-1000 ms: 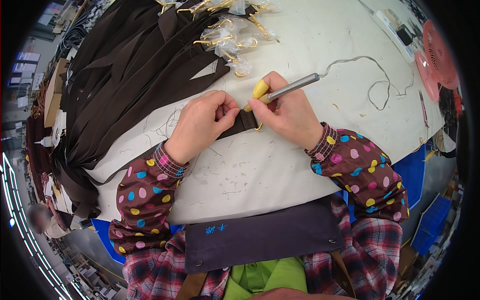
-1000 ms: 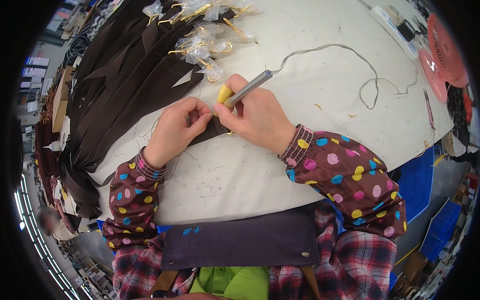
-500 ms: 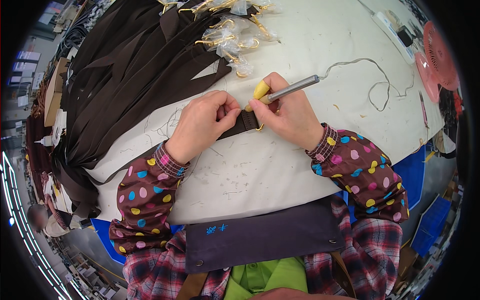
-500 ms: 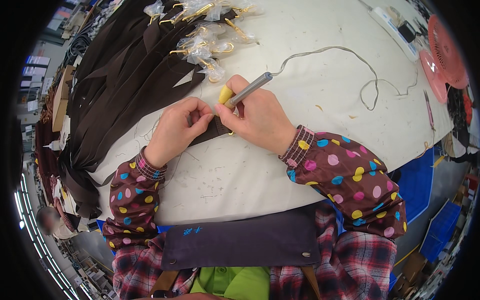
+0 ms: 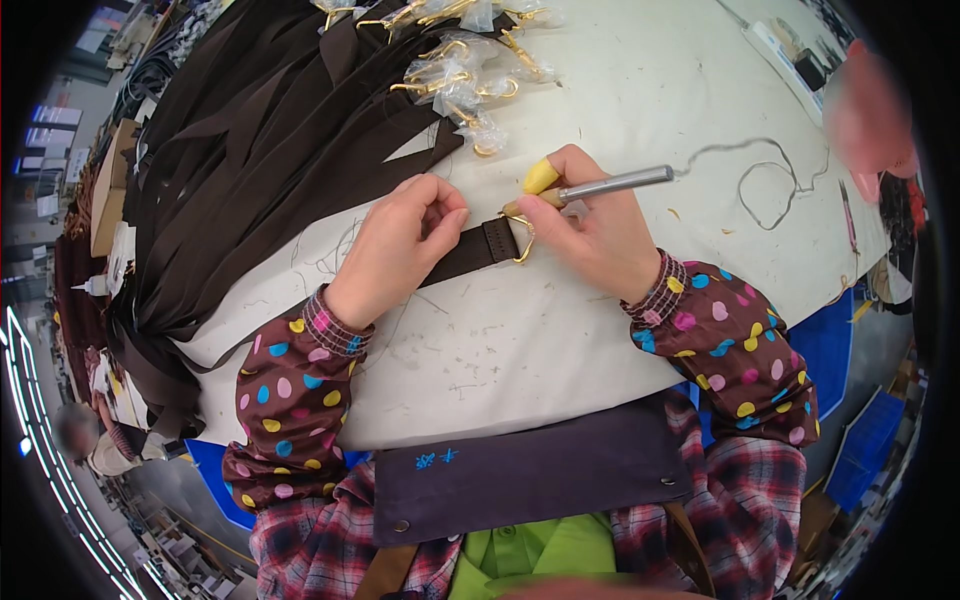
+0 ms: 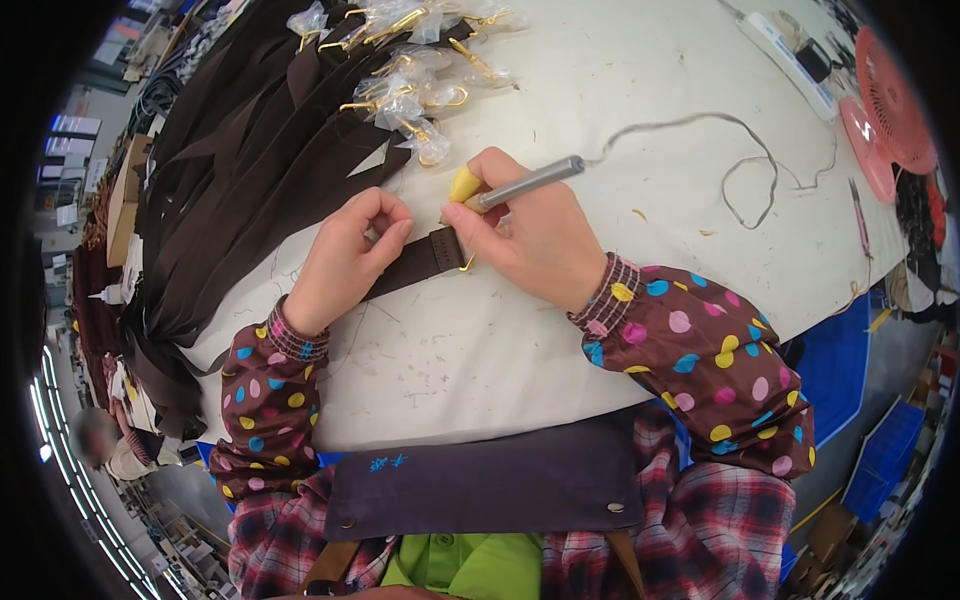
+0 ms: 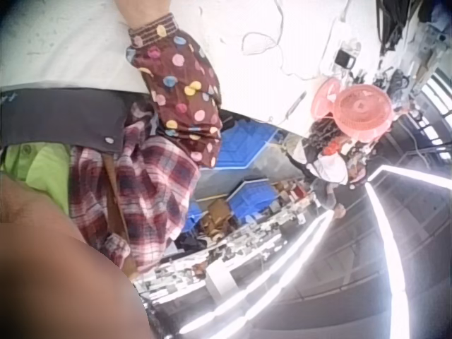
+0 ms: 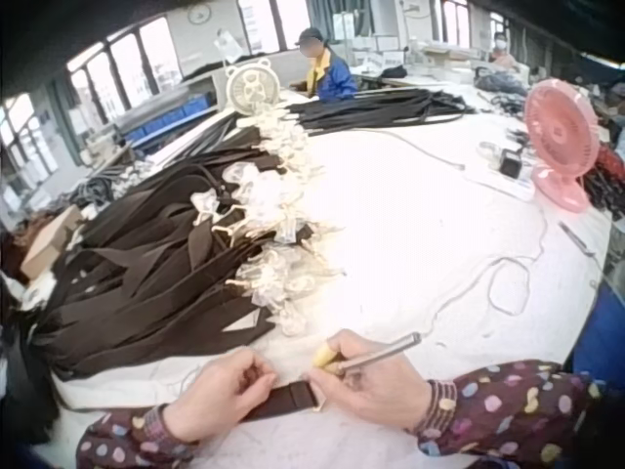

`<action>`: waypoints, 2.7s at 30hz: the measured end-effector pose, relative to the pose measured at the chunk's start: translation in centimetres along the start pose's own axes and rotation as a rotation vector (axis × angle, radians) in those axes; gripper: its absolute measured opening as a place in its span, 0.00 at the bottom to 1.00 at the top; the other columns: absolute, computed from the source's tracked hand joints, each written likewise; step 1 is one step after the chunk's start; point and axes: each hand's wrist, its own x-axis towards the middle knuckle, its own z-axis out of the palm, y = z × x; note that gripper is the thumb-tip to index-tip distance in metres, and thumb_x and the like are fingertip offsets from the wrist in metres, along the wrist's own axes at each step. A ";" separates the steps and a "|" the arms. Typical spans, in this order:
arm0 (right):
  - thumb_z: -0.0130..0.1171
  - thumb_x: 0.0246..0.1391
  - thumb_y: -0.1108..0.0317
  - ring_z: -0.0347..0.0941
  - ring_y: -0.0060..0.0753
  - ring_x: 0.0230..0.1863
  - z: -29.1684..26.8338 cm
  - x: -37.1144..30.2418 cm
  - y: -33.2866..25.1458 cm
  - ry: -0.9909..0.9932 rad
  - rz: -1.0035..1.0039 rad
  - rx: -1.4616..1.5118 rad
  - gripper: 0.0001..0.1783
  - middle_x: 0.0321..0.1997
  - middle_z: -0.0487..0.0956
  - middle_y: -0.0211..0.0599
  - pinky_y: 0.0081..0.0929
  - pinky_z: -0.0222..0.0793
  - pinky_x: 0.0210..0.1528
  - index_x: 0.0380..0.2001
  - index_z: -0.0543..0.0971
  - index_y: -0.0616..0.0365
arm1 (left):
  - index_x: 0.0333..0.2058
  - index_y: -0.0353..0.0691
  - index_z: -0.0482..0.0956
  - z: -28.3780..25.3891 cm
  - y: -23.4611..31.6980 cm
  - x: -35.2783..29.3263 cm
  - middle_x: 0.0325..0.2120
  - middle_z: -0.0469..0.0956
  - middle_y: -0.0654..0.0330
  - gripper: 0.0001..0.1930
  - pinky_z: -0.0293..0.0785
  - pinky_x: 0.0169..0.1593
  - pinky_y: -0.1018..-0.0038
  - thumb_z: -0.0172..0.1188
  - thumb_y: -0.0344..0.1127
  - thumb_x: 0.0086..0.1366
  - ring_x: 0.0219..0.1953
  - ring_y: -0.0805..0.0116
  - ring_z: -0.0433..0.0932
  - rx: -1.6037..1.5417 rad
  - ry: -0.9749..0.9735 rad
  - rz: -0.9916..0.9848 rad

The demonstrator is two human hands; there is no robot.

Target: The recorder uses a handheld heating or sealing tool to finish the ends of leather or synthetic straps by applying heat to secure hardware and smooth edges.

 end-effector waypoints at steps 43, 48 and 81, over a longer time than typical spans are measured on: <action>0.57 0.46 0.81 0.74 0.46 0.37 -1.9 5.2 1.0 0.042 -0.473 -0.641 0.15 0.38 0.77 0.42 0.33 0.70 0.38 0.39 0.71 0.59 | 0.35 0.45 0.73 -5.6 -1.5 3.1 0.31 0.72 0.64 0.12 0.65 0.38 0.69 0.64 0.35 0.53 0.38 0.66 0.72 0.893 0.602 0.368; 0.57 0.46 0.81 0.74 0.44 0.42 -2.5 5.2 0.4 0.050 -0.460 -0.745 0.15 0.43 0.78 0.39 0.32 0.68 0.46 0.38 0.73 0.56 | 0.30 0.46 0.76 -5.5 -1.5 3.9 0.26 0.76 0.65 0.07 0.65 0.40 0.69 0.63 0.37 0.53 0.35 0.65 0.75 0.813 0.645 0.305; 0.61 0.48 0.80 0.72 0.31 0.29 -2.6 3.4 -0.5 0.043 -0.444 -0.678 0.10 0.35 0.78 0.37 0.22 0.69 0.35 0.32 0.70 0.62 | 0.30 0.46 0.73 -6.6 -2.6 -0.3 0.26 0.70 0.67 0.08 0.66 0.38 0.71 0.63 0.35 0.53 0.34 0.68 0.72 0.859 0.924 0.515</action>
